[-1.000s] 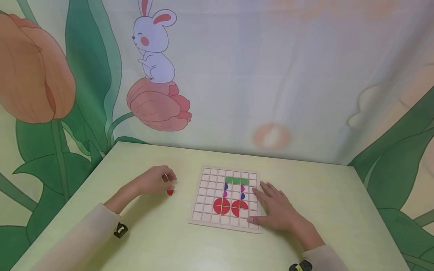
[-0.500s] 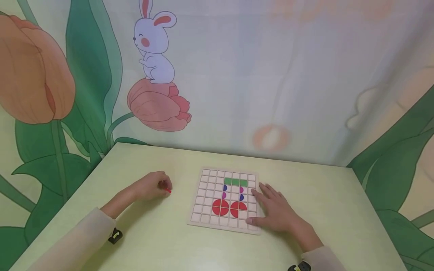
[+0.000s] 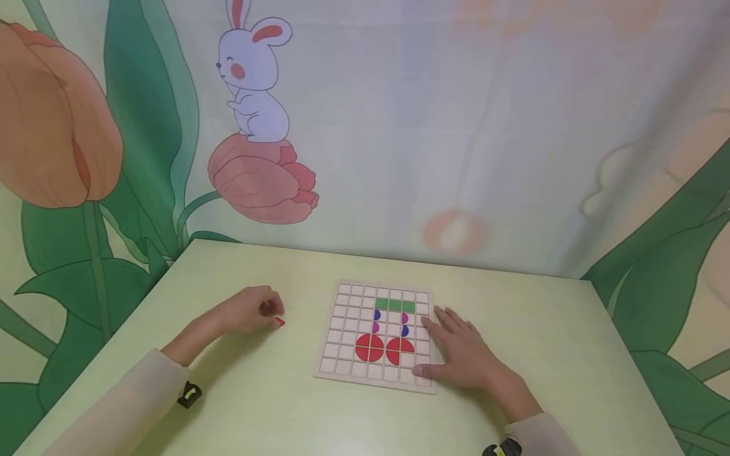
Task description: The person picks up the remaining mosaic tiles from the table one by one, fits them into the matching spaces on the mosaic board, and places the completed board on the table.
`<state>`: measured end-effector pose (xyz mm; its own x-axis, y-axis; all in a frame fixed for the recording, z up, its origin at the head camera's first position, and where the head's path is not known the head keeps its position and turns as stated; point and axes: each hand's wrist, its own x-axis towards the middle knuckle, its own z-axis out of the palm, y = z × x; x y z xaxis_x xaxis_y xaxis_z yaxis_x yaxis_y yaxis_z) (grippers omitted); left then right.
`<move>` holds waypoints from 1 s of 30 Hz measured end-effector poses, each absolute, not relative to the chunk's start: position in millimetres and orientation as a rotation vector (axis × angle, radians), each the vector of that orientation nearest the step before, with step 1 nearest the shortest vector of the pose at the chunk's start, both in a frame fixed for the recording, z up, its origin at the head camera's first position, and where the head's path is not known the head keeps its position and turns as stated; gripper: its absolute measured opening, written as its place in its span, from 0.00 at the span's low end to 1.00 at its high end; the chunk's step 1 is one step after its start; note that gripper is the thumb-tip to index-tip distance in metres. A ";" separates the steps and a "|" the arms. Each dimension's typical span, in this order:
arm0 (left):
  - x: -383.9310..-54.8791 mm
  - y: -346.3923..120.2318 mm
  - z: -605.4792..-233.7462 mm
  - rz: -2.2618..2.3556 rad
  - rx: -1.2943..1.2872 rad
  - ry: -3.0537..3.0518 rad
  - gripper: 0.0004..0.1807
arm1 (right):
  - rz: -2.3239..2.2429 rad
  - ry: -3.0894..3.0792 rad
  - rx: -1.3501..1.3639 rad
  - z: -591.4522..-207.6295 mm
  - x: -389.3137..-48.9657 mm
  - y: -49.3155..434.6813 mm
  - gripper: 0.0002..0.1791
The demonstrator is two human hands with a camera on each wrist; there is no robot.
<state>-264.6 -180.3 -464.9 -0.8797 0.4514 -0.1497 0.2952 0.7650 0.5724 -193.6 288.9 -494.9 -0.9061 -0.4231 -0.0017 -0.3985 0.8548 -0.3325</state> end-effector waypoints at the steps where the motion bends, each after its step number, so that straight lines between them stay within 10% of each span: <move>1: -264.5 -181.1 -464.3 0.798 0.579 2.682 0.10 | -0.503 2.953 -0.650 -495.2 -193.8 288.5 0.59; 30: -271.0 -170.9 -465.7 0.889 0.636 2.681 0.01 | -0.496 2.962 -0.656 -501.8 -196.0 288.4 0.60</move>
<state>-271.0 -170.9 -465.7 -0.8747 0.4756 -0.0931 0.3257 0.7192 0.6138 -196.0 288.4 -501.8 -0.9066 -0.4219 0.0038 -0.4001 0.8569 -0.3251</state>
